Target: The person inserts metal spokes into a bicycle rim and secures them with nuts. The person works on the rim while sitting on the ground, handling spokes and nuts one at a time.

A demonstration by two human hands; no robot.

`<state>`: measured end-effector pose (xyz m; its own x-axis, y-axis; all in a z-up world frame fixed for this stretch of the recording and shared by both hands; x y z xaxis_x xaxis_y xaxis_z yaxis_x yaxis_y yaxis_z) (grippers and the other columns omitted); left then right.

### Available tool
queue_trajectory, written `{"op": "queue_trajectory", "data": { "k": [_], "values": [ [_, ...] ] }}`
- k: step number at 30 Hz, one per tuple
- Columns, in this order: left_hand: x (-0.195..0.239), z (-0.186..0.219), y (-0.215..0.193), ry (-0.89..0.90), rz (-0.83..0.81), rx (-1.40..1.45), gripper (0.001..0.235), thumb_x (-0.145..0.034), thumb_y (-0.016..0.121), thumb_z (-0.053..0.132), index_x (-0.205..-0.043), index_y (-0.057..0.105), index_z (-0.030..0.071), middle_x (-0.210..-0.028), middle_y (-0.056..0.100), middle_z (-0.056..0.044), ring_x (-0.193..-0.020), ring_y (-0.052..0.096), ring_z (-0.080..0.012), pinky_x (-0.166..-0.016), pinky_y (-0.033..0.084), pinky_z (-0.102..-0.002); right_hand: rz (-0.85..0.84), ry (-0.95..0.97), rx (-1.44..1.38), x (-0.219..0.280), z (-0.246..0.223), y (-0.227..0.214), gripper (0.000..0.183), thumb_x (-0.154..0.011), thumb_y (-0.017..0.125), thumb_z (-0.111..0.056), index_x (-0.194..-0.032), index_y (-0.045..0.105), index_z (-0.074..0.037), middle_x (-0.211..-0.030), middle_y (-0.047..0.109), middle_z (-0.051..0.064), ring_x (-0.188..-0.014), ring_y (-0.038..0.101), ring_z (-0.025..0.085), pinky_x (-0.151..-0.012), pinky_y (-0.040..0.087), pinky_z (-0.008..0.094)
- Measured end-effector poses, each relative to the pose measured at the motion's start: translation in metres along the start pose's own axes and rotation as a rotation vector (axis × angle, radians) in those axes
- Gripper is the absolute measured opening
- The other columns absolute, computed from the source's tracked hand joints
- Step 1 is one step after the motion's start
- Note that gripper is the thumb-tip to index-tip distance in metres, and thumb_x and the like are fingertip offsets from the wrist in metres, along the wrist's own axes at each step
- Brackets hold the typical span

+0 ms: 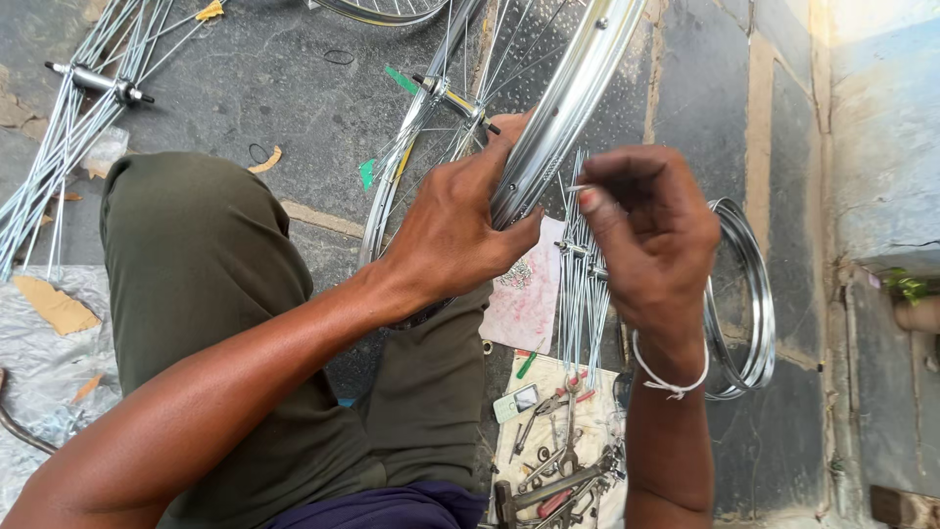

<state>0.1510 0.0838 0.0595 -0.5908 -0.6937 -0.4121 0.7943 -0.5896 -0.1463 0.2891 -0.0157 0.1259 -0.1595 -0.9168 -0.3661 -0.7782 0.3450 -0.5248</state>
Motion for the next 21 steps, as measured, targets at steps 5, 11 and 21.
{"op": "queue_trajectory", "data": {
  "k": [5,11,21],
  "values": [
    [0.003,0.007,-0.003,0.169,0.075,0.089,0.062,-0.092,0.070,0.013,-0.144,0.043,-0.004,-0.112,0.071,-0.018,-0.087,0.076,-0.0273,-0.078,0.062,-0.038,-0.167,-0.137,0.340,-0.027,-0.057,0.043,0.030,-0.098,0.071,0.007,-0.126,0.062,0.000,-0.110,0.070,0.008,-0.100,0.069,0.014,-0.091,0.056,0.029],
    [0.003,0.002,-0.006,0.229,0.081,0.057,0.041,-0.091,0.073,0.012,-0.125,0.056,-0.001,-0.151,0.054,-0.025,-0.101,0.078,-0.0351,-0.097,0.061,-0.043,-0.191,-0.225,0.512,-0.031,-0.054,0.043,0.029,-0.096,0.075,0.007,-0.122,0.065,-0.001,-0.110,0.069,0.009,-0.095,0.068,0.017,-0.090,0.056,0.031],
    [-0.003,-0.002,-0.006,0.242,0.150,-0.039,0.040,-0.081,0.074,0.008,-0.117,0.061,-0.001,-0.141,0.057,-0.028,-0.136,0.055,-0.0442,-0.107,0.048,-0.053,-0.260,-0.395,0.745,-0.041,-0.069,0.054,0.021,-0.096,0.076,0.003,-0.115,0.068,-0.003,-0.103,0.070,0.009,-0.089,0.061,0.025,-0.083,0.050,0.038]
  ]
}}
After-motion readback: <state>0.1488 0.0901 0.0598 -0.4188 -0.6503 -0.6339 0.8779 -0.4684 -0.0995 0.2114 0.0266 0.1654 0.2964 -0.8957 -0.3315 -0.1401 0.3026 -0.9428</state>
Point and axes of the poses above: each hand's wrist, its own x-axis away from the middle knuckle, its own y-axis out of the palm, z = x × y, the point moved 6 cm from there along -x, towards the middle knuckle
